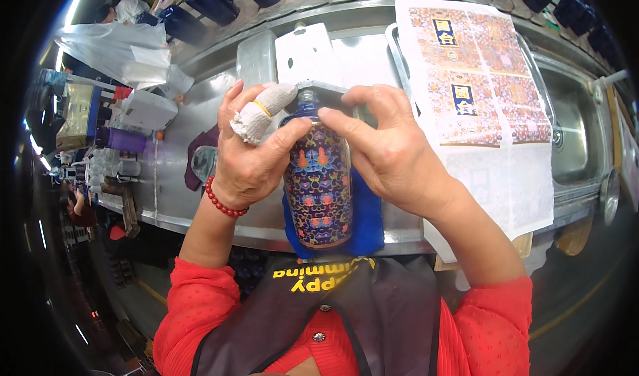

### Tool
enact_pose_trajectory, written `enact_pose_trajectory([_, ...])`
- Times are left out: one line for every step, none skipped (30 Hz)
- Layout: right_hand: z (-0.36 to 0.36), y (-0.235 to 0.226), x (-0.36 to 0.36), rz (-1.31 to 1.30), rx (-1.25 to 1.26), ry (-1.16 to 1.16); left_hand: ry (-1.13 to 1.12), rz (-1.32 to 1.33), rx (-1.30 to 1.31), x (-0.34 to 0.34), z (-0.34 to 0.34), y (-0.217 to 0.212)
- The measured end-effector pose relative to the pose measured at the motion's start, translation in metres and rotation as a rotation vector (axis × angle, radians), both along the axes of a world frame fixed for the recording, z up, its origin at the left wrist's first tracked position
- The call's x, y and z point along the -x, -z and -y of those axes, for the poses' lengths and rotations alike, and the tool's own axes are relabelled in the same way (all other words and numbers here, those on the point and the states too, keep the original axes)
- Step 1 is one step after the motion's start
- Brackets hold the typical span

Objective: The person holds a decorated ceramic vase on a blue cloth and repeatedly wipes its surface with a green sponge. They rotate the vase to access different sides and continue scrubbing the same areas throughout the clip.

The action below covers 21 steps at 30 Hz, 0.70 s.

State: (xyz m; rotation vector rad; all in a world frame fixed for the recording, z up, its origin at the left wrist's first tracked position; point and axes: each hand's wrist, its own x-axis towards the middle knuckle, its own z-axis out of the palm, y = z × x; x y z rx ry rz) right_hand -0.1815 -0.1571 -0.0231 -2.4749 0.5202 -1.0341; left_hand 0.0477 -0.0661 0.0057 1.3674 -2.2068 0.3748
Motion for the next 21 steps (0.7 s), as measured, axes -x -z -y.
enact_pose_trajectory([-0.001, 0.0, 0.0, -0.005, 0.01, -0.015, 0.003, -0.019, -0.01, -0.001, -0.001, 0.0])
enact_pose_trajectory([-0.001, -0.001, 0.0, -0.018, 0.005, -0.023, -0.002, -0.079, -0.013, -0.002, 0.0, 0.002])
enact_pose_trajectory([-0.002, -0.001, 0.0, -0.032, 0.0, -0.031, -0.007, -0.139, -0.016, -0.002, 0.001, 0.003])
enact_pose_trajectory([-0.002, -0.002, 0.0, -0.035, 0.007, -0.031, -0.017, -0.201, -0.029, -0.003, 0.001, 0.005])
enact_pose_trajectory([-0.002, -0.002, 0.0, -0.037, 0.014, -0.031, -0.015, -0.237, -0.039, -0.003, 0.001, 0.007])
enact_pose_trajectory([-0.003, -0.002, 0.0, -0.041, 0.022, -0.031, -0.018, -0.276, -0.057, -0.002, -0.001, 0.009])
enact_pose_trajectory([-0.003, -0.003, -0.001, -0.042, 0.028, -0.032, -0.016, -0.317, -0.068, -0.002, -0.002, 0.011])
enact_pose_trajectory([-0.003, -0.003, -0.001, -0.043, 0.034, -0.033, -0.019, -0.316, -0.077, -0.002, -0.004, 0.012])
enact_pose_trajectory([-0.004, -0.003, -0.001, -0.044, 0.039, -0.033, -0.016, -0.316, -0.078, -0.001, -0.005, 0.013])
enact_pose_trajectory([-0.004, -0.003, -0.001, -0.046, 0.037, -0.031, -0.013, -0.316, -0.079, 0.0, -0.006, 0.014])
enact_pose_trajectory([-0.004, -0.004, -0.001, -0.048, 0.034, -0.03, -0.008, -0.282, -0.057, 0.0, -0.007, 0.014])
enact_pose_trajectory([-0.005, -0.004, -0.001, -0.057, 0.035, -0.021, -0.003, -0.248, -0.036, 0.001, -0.008, 0.014])
enact_pose_trajectory([-0.005, -0.004, -0.001, -0.054, 0.026, -0.026, 0.003, -0.217, -0.017, 0.001, -0.008, 0.014])
enact_pose_trajectory([-0.006, -0.004, -0.001, -0.057, 0.021, -0.025, -0.015, -0.177, 0.009, 0.003, -0.01, 0.014])
enact_pose_trajectory([-0.006, -0.004, -0.001, -0.047, 0.03, -0.027, -0.022, -0.147, 0.021, 0.004, -0.01, 0.014])
enact_pose_trajectory([-0.006, -0.003, -0.001, -0.059, 0.016, -0.022, -0.03, -0.119, 0.031, 0.006, -0.011, 0.014])
enact_pose_trajectory([-0.007, -0.003, 0.0, -0.056, 0.017, -0.019, -0.038, -0.09, 0.042, 0.007, -0.011, 0.015])
enact_pose_trajectory([-0.007, -0.003, 0.0, -0.056, 0.035, -0.027, -0.033, -0.102, 0.042, 0.007, -0.01, 0.015])
enact_pose_trajectory([-0.007, -0.003, 0.0, -0.047, 0.043, -0.018, -0.028, -0.113, 0.042, 0.006, -0.01, 0.016])
enact_pose_trajectory([-0.007, -0.003, 0.0, -0.04, 0.068, -0.018, -0.022, -0.125, 0.042, 0.006, -0.009, 0.016])
enact_pose_trajectory([-0.007, -0.003, 0.0, -0.033, 0.092, -0.019, -0.022, -0.18, 0.015, 0.005, -0.008, 0.017])
